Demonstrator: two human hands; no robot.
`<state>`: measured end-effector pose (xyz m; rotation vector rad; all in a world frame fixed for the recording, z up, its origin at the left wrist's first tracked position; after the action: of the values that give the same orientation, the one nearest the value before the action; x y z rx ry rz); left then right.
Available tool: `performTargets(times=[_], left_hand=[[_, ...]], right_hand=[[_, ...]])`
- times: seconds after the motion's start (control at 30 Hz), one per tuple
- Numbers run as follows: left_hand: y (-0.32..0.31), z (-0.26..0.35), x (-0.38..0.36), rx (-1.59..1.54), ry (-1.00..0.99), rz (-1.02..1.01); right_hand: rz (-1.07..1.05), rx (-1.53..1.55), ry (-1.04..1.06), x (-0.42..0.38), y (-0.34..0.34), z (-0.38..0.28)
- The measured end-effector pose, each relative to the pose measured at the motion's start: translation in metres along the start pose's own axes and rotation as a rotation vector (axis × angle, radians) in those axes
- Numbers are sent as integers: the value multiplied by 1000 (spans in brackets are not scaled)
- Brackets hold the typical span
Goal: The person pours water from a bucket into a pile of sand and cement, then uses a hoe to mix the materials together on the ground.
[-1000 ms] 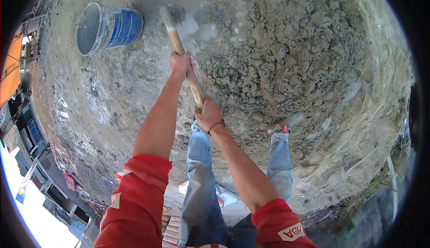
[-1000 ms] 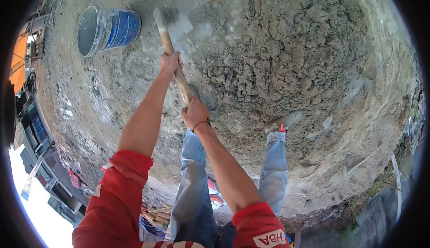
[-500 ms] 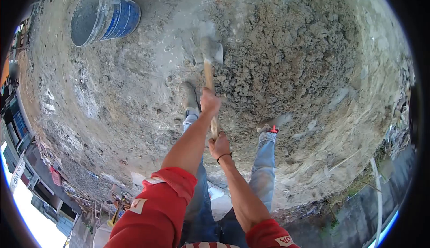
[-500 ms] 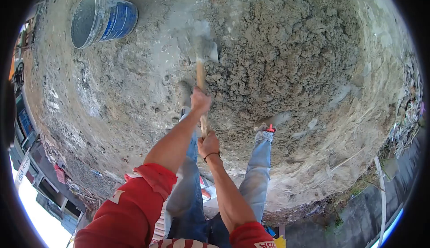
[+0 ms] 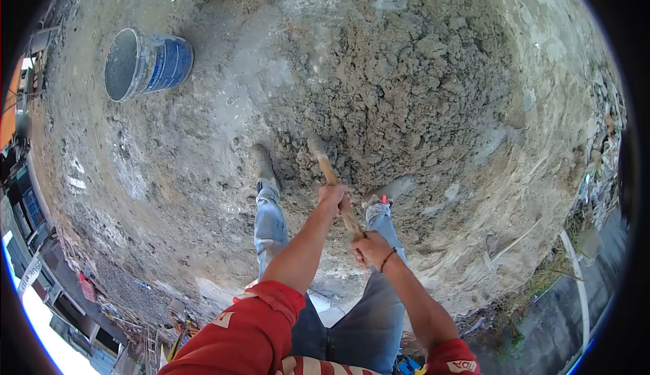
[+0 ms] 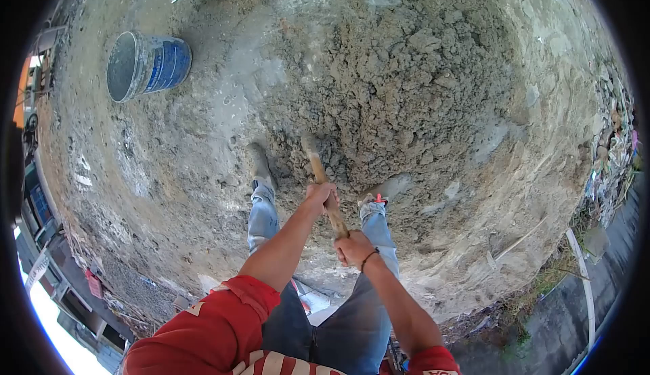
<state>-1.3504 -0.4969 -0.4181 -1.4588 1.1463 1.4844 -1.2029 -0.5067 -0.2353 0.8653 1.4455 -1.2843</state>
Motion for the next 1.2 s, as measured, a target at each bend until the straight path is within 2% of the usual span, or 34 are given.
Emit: performTargets(times=[0.07,0.1,0.17,0.23,0.27,0.33,0.37,0.43,0.53,0.6,0.67,0.73,0.8,0.83,0.9,0.93,0.97,1.0,1.03,1.1,1.17,1.2], left_hand=[[-42,12,-37,-540,-7,-116],[-63,23,-48,-532,-12,-121],[-104,50,-67,-843,-28,-239],[-155,80,-129,-966,7,-324],[-186,86,-160,-980,94,-422],[-240,84,-205,-1014,25,-606],[-249,84,-213,-1021,26,-610],[-257,90,-217,-1037,13,-590],[-190,134,-188,-868,-256,-514],[-114,184,-156,-678,-392,-311],[-39,244,-125,-471,-684,-73],[18,295,-77,-315,-851,111],[56,326,-28,-244,-884,243],[69,335,-1,-211,-923,277],[82,346,42,-38,-887,402],[89,352,65,-34,-876,403],[93,356,90,115,-802,387],[92,352,102,259,-723,366],[86,339,112,258,-710,359],[63,306,96,436,-646,360],[32,250,86,389,-694,499],[22,219,94,341,-657,449]], right_hand=[[-44,-127,23,-64,60,-23],[-63,-142,-12,-110,84,-41],[-16,-291,22,-195,143,-60],[197,-728,70,-269,223,-78],[338,-1055,160,-296,260,-84],[631,-1210,262,-321,315,-77],[633,-1219,260,-318,324,-67],[851,-1418,359,-302,338,-57],[788,-1267,529,-215,283,-37],[746,-1189,680,-117,221,-27],[669,-1059,771,-16,133,-50],[586,-869,838,75,43,-98],[489,-751,792,143,-31,-165],[477,-731,835,174,-57,-196],[492,-700,789,224,-90,-245],[510,-708,760,241,-98,-255],[509,-707,750,245,-102,-252],[555,-710,652,247,-102,-246],[602,-712,550,244,-99,-239],[562,-689,498,224,-80,-205],[548,-642,415,194,-57,-163],[534,-455,379,192,-42,-130]])
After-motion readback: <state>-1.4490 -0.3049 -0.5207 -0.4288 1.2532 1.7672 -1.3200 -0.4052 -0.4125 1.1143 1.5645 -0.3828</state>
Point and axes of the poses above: each hand's wrist, its own x-axis towards the middle knuckle, its own y-axis out of the back of the hand, z = x × y, the point moved 3 cm from there along x, towards the middle knuckle, and after that the axes turned 1 degree about y, right-handed, at the moved point
